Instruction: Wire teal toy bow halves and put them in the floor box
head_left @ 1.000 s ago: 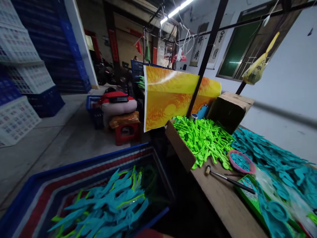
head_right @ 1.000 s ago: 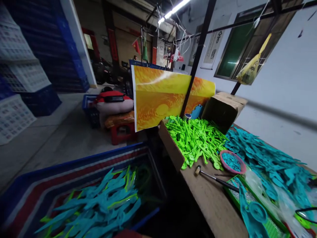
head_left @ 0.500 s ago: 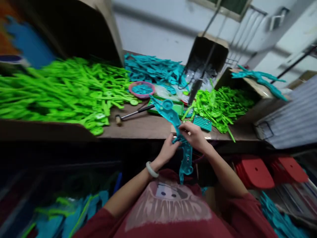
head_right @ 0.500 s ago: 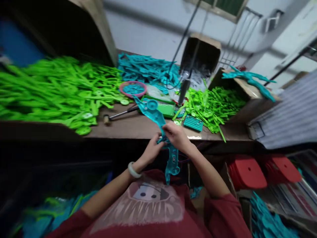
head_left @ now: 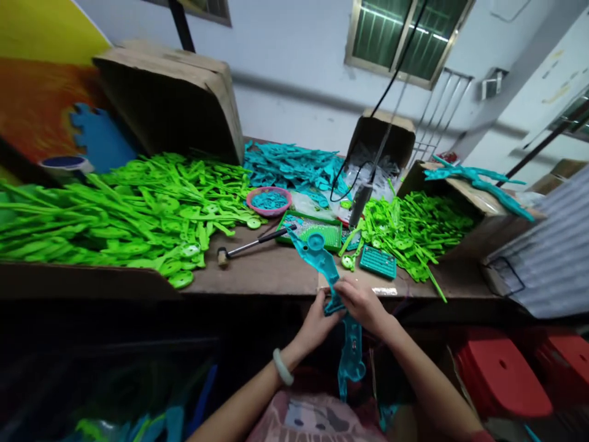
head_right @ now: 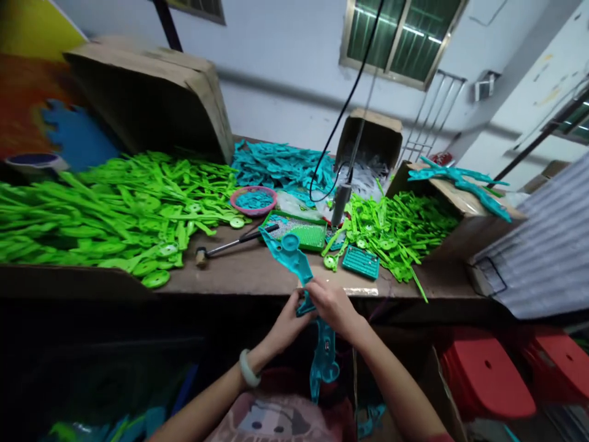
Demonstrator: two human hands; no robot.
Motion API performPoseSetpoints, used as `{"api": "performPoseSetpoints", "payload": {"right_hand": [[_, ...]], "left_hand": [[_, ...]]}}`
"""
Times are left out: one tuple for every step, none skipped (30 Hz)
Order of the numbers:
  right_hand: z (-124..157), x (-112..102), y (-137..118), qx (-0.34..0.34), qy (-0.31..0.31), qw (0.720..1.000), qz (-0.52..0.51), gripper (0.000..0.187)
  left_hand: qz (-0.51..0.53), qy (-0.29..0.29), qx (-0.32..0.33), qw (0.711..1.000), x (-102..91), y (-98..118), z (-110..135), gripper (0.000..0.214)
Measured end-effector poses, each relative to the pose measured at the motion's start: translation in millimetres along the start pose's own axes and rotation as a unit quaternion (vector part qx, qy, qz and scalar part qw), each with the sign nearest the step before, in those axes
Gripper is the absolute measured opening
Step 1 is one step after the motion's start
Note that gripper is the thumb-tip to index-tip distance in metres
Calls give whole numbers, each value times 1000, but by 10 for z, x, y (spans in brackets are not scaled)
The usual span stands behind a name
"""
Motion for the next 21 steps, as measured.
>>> {"api": "performPoseSetpoints", "payload": {"right_hand": [[2, 31, 17, -4, 22, 1000, 15, 20], [-3, 61, 27, -14, 38, 999, 29, 23], [-16, 89, 33, -33, 42, 998, 39, 25], [-37, 116, 39, -59, 31, 997, 43, 28], [-63, 140, 47, -87, 16, 995, 43, 30], [-91, 158, 66, -108, 7, 993, 43, 31], [-120, 171, 97, -109, 14, 993, 45, 31], [-146, 179, 143, -89, 35, 994, 48, 31], [-167, 184, 198, -54, 63, 995, 50, 29], [-180, 191, 259, -17, 87, 995, 51, 28], [-187, 201, 319, 9, 96, 994, 48, 26], [-191, 213, 373, 20, 88, 995, 43, 25], [-195, 227, 422, 18, 69, 997, 36, 23], [-204, 236, 467, 16, 52, 998, 28, 22], [-220, 240, 513, 25, 47, 998, 16, 21], [-247, 238, 562, 50, 57, 997, 1, 20], [-285, 231, 616, 86, 79, 993, -16, 18], [-331, 224, 676, 126, 104, 986, -33, 17], [-384, 221, 737, 160, 122, 978, -46, 16], [-440, 223, 798, 184, 128, 973, -56, 16], [-493, 230, 856, 197, 123, 971, -61, 16]], "left_hand": [[0, 0, 0, 1000, -12, -13, -13, 48], [0, -1, 1, 1000, -25, -19, -31, 47], [-3, -2, 5, 1000, -38, -18, -56, 46], [-6, -2, 9, 1000, -49, -12, -88, 44], [-11, -3, 14, 1000, -58, -3, -128, 43], [-16, -7, 16, 1000, -63, 8, -174, 43], [-19, -14, 16, 1000, -63, 17, -225, 45], [-22, -26, 11, 999, -58, 23, -277, 47], [-24, -38, 4, 999, -51, 27, -331, 51], [-28, -51, 0, 998, -43, 29, -385, 54], [-34, -60, -2, 998, -37, 30, -439, 55], [-42, -64, 0, 997, -34, 33, -497, 55], [-51, -64, 4, 997, -37, 41, -559, 54], [-56, -59, 6, 997, -48, 56, -628, 52], [-55, -50, 1, 997, -66, 80, -706, 49], [-48, -42, -10, 998, -91, 113, -791, 46], [-39, -35, -26, 998, -121, 152, -884, 45], [-31, -36, -46, 998, -154, 194, -979, 46], [-29, -47, -62, 997, -186, 236, -1071, 48], [-33, -66, -79, 994, -217, 272, -1153, 52], [-33, -89, -92, 991, -246, 299, -1220, 56]]}}
Point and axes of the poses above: each hand's wrist, its own z-axis away from the middle knuckle, its own x-axis out of the palm, y = z × x, the point moved 1 cm from there along -z, towards the middle knuckle, and after that the axes turned 11 degrees about y, right-handed, at the moved point
